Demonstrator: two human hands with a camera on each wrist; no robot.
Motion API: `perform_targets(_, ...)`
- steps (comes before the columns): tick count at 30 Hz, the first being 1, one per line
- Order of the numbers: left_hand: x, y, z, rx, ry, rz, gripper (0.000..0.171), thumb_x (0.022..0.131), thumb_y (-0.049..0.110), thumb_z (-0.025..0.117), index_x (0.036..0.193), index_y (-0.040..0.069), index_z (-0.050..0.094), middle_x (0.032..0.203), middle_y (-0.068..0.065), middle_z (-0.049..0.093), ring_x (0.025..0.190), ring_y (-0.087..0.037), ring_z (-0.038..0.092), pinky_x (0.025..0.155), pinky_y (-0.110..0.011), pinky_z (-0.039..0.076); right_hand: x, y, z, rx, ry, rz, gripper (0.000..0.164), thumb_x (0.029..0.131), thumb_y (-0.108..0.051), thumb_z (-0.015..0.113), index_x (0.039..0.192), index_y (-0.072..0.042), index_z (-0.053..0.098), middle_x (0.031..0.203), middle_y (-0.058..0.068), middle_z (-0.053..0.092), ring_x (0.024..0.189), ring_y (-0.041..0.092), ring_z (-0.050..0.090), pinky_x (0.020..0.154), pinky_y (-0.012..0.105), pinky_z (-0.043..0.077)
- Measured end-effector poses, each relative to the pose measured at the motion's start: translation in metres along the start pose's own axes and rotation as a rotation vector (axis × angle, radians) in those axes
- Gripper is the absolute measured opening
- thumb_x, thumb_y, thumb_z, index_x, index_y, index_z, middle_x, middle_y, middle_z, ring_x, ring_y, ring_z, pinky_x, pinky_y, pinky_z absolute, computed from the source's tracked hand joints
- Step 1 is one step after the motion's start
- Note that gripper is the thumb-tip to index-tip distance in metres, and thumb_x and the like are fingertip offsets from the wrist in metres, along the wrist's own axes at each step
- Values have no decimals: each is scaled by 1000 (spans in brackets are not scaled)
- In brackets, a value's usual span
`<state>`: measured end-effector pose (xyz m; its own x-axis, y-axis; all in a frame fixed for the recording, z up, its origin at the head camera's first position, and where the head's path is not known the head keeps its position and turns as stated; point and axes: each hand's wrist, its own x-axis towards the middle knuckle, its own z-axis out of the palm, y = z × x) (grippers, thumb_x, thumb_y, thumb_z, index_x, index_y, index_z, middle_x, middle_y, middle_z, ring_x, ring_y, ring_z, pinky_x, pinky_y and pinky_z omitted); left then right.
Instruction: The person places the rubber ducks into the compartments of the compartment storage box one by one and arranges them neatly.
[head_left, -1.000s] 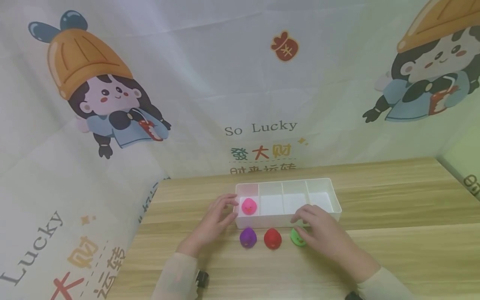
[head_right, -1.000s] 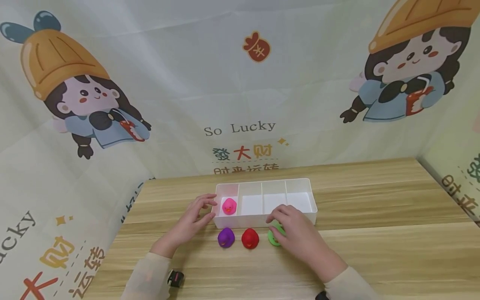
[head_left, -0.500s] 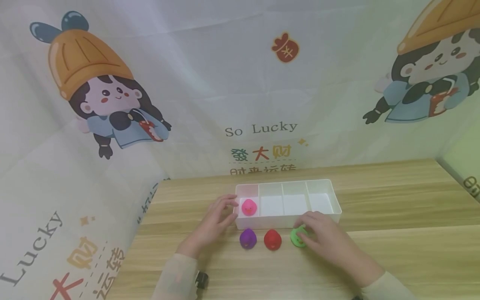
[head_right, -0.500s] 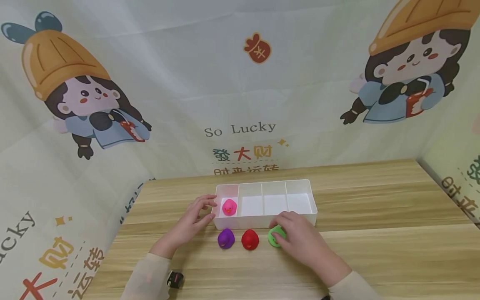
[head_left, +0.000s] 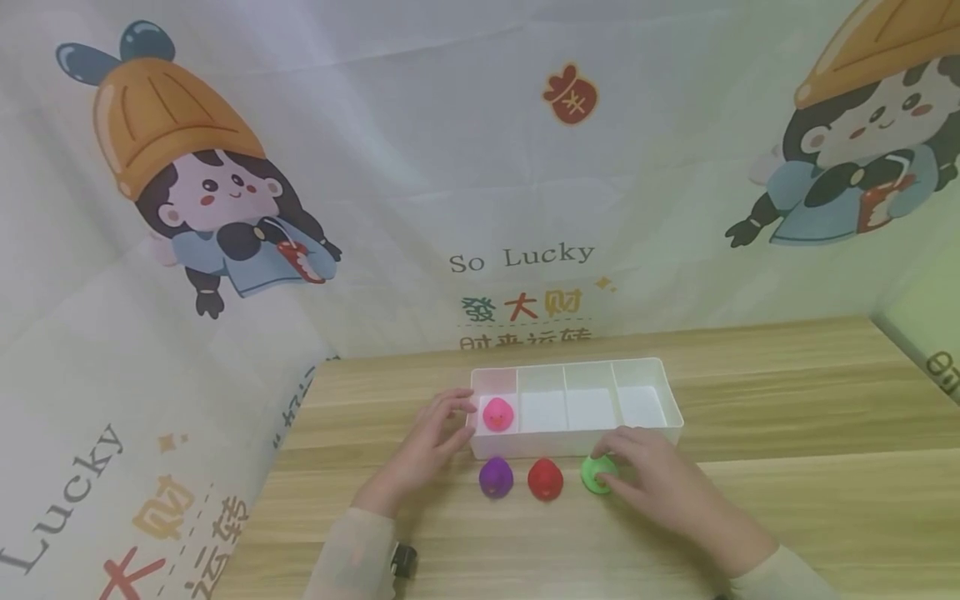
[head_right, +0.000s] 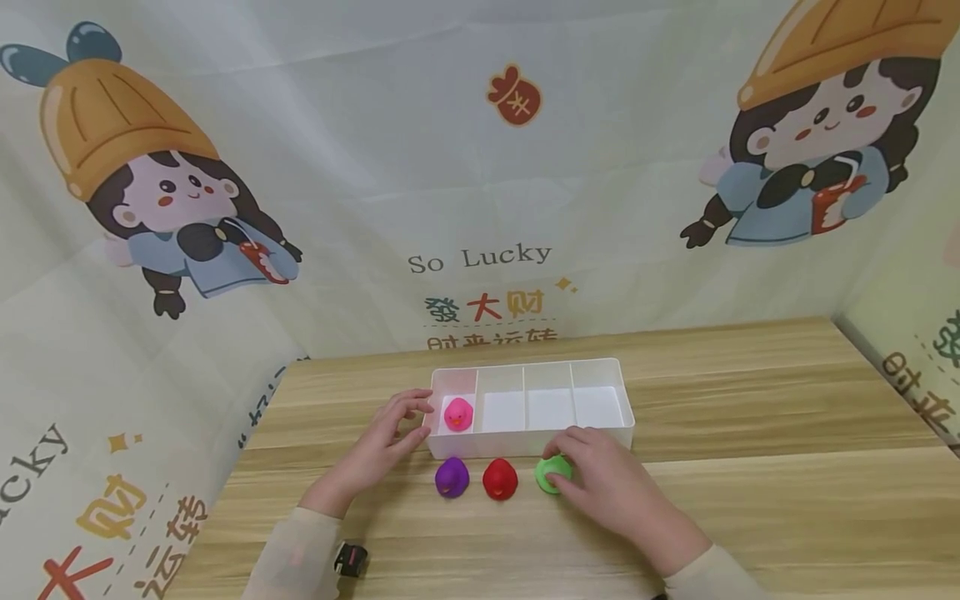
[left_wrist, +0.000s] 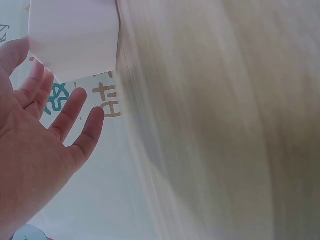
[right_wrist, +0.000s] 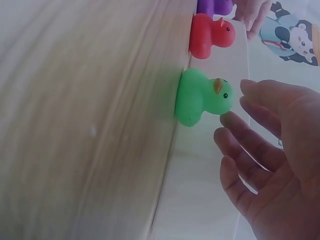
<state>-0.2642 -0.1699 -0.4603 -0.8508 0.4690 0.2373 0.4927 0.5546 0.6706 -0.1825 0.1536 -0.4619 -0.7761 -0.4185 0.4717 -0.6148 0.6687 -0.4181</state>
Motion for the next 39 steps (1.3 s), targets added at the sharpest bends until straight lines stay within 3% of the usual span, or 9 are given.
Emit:
perform_targets(7,0,-1,0,13,1,8,25,88,24,55,111,17,50,134,3,35,121,-12,27,97,-42,29,-2,1,0,25,-28,-3,24,71,-24,73,91,-19,60,87,-13,57,83,9,53,75,29,47)
perform_targets(15,0,2,-1,6,5,4,25,88,23,55,111,17,50,135,2,35,122,-14,27,97,-44,29,-3,4,1,-27,-55,10,27,68,-29,75,90,-22,60,88,-15,55,85,5,50,79,29,44)
perform_targets(29,-2,5,-1,-10,4,-15,24,88,21,56,110,16,50,135,3,34,123,-15,26,98,-44,27,-2,4,3,-8,-44,-16,30,64,-23,77,88,-21,58,84,-14,55,81,8,52,75,29,46)
perform_targets(39,-2,5,-1,-11,-2,-33,25,88,23,55,111,16,49,135,10,31,120,-14,30,96,-43,30,-1,5,5,8,-61,18,29,65,-24,76,88,-23,58,84,-15,55,79,7,52,73,28,46)
